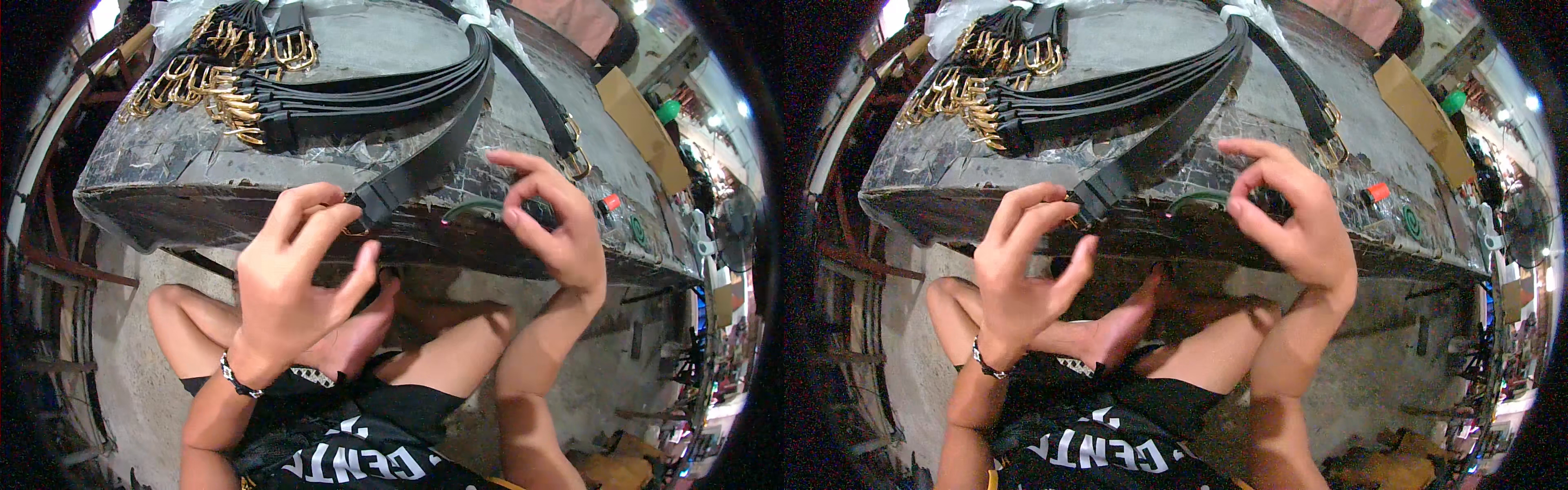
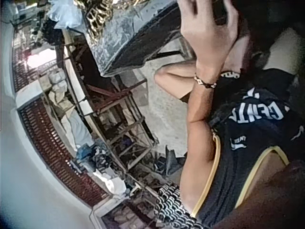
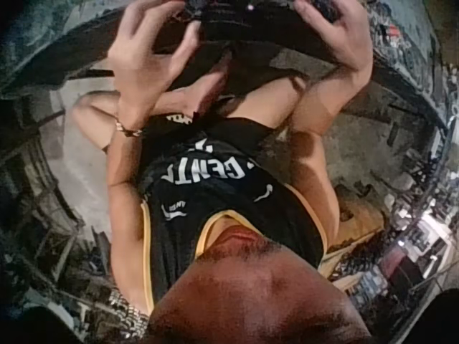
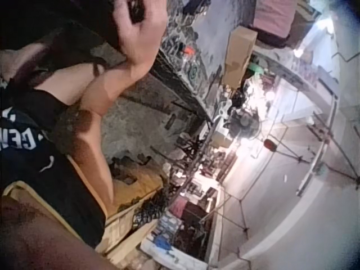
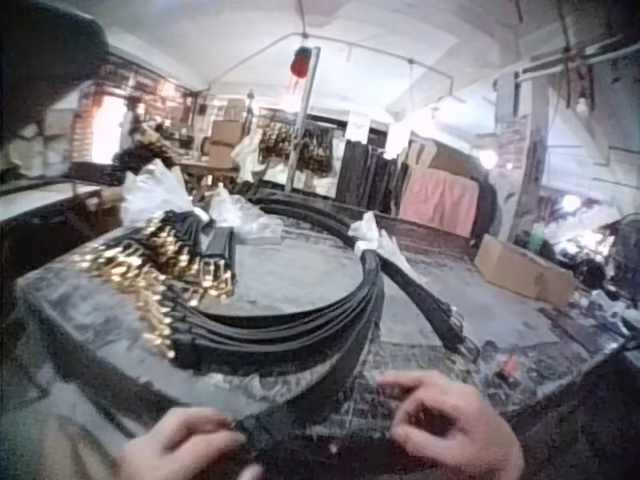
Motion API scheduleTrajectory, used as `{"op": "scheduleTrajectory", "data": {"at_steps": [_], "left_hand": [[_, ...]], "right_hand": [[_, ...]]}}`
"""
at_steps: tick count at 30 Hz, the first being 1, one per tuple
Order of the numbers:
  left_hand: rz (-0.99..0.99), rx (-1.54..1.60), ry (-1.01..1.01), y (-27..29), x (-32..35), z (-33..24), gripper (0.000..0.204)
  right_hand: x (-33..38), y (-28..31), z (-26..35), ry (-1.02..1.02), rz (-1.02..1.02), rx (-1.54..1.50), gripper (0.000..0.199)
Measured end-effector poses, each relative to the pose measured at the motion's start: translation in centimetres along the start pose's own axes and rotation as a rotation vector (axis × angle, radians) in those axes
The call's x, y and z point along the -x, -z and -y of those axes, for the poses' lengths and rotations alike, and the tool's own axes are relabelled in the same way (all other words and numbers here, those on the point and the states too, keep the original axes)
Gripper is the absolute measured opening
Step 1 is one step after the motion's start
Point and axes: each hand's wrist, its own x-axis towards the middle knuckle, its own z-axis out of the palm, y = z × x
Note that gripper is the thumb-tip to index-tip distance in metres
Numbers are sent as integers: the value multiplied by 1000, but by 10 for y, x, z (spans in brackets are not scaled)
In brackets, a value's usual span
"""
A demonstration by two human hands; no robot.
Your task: Manually assembling leather belts by attaching buckles and loops.
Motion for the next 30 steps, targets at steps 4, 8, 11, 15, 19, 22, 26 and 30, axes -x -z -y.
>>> {"op": "scheduleTrajectory", "data": {"at_steps": [4, 8, 11, 15, 19, 22, 26, 30], "left_hand": [[-24, -151, 20, -12, 7, -4, 32], [-88, -183, -37, -18, 9, 1, 21], [-26, -54, -19, -9, 7, 3, 17], [-58, -18, -48, -8, 6, 11, 15], [-70, 3, -44, -8, 7, 10, 14], [-71, -4, -49, -8, 8, 11, 14], [-64, 20, -33, -8, 8, 9, 14], [27, -10, 15, -1, 6, -4, 18]], "right_hand": [[10, -12, 15, 50, -3, -385, 15], [6, -53, 22, 59, -283, -583, 10], [7, -77, 27, 78, -355, -600, 9], [10, -93, 20, 165, -397, -458, 9], [9, -99, 20, 218, -407, -401, 11], [10, -103, 21, 215, -431, -370, 14], [10, -97, 20, 231, -422, -296, 15], [10, -97, 20, 227, -412, -300, 15]]}}
